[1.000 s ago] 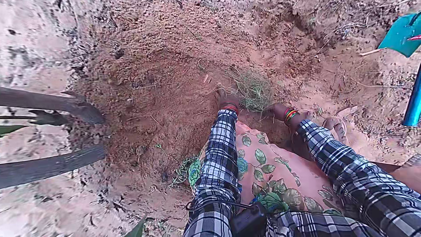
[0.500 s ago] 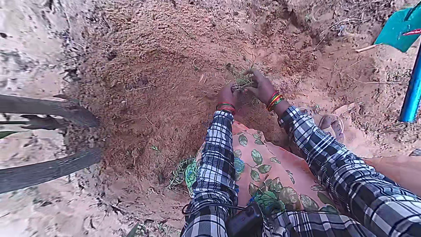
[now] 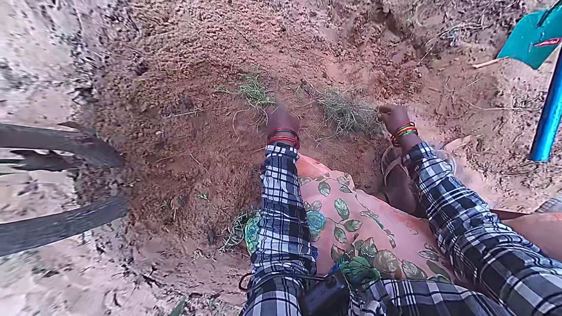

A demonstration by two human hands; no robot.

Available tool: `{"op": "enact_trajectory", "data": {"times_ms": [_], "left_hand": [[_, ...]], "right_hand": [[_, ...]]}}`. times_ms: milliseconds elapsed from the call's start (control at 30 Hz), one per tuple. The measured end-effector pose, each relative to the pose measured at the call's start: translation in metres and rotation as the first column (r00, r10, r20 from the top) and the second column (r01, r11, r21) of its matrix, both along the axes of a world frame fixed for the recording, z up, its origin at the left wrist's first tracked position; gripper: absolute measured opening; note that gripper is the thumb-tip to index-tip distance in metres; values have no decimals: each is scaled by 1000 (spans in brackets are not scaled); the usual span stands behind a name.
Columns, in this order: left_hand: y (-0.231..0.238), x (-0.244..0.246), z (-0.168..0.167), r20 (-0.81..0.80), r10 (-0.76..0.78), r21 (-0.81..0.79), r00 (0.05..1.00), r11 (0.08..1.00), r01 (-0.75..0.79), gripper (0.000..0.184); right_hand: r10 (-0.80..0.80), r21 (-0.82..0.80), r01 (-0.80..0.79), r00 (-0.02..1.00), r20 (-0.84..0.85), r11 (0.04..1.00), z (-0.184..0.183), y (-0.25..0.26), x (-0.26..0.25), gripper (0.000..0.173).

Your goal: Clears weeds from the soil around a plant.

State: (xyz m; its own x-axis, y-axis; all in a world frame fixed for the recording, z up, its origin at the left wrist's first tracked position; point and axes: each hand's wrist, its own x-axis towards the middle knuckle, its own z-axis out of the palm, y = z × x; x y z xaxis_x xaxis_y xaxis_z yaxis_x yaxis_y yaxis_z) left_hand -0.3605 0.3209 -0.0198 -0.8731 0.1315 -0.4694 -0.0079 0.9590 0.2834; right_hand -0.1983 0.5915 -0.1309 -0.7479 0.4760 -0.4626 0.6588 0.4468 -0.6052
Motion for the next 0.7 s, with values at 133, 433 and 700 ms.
{"op": "enact_trajectory", "data": {"times_ms": [133, 433, 700], "left_hand": [[24, 19, -26, 24, -228, 202, 973, 955, 219, 102], [3, -3, -3, -241, 229, 452, 943, 886, -100, 45], [12, 12, -24, 332, -91, 178, 939, 984, 33, 43]], "right_hand": [[155, -205, -249, 909, -387, 947, 31, -67, -51, 28], [38, -42, -50, 970, -241, 998, -25, -24, -51, 48], [507, -153, -484, 803, 314, 862, -29, -65, 14, 27]]}}
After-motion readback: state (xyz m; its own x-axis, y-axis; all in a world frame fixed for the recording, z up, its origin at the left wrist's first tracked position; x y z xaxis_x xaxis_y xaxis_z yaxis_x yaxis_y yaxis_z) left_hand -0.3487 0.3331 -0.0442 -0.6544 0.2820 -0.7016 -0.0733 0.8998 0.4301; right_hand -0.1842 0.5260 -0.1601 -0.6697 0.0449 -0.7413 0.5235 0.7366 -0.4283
